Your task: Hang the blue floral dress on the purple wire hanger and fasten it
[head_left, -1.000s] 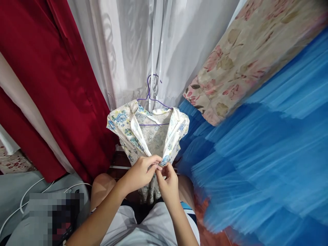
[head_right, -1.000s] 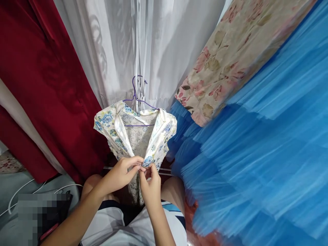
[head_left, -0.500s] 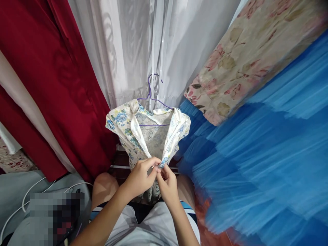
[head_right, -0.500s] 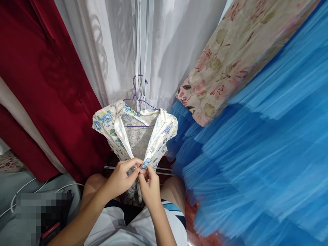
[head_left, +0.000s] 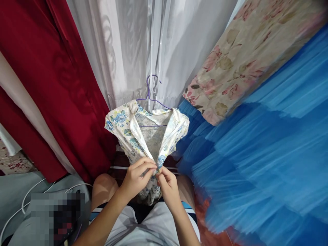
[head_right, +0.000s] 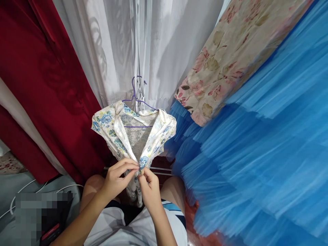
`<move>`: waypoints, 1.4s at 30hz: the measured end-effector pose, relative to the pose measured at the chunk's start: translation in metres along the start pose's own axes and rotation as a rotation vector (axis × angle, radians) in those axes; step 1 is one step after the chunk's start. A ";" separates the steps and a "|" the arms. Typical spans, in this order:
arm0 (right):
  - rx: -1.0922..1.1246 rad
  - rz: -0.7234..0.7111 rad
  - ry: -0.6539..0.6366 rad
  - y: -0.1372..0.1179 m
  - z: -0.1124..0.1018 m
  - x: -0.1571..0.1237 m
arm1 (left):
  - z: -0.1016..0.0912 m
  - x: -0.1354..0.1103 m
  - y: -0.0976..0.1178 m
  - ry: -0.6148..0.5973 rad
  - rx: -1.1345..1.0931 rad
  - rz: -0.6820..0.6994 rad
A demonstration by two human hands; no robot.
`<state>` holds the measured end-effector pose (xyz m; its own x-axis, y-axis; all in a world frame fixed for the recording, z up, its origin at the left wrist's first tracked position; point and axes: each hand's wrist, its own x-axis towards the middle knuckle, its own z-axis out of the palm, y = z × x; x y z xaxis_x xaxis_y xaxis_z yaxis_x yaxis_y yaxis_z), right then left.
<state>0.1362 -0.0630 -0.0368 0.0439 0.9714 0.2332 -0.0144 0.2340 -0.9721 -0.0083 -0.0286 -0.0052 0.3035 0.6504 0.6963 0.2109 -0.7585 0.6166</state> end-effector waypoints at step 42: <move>-0.162 -0.130 -0.172 -0.056 -0.022 0.088 | -0.071 0.168 0.002 -0.001 0.321 0.319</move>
<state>0.1624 0.0086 0.0373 -0.1357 0.9294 0.3432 0.1408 0.3610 -0.9219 -0.0232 0.0826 0.1391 0.4007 0.3820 0.8328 0.3838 -0.8953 0.2260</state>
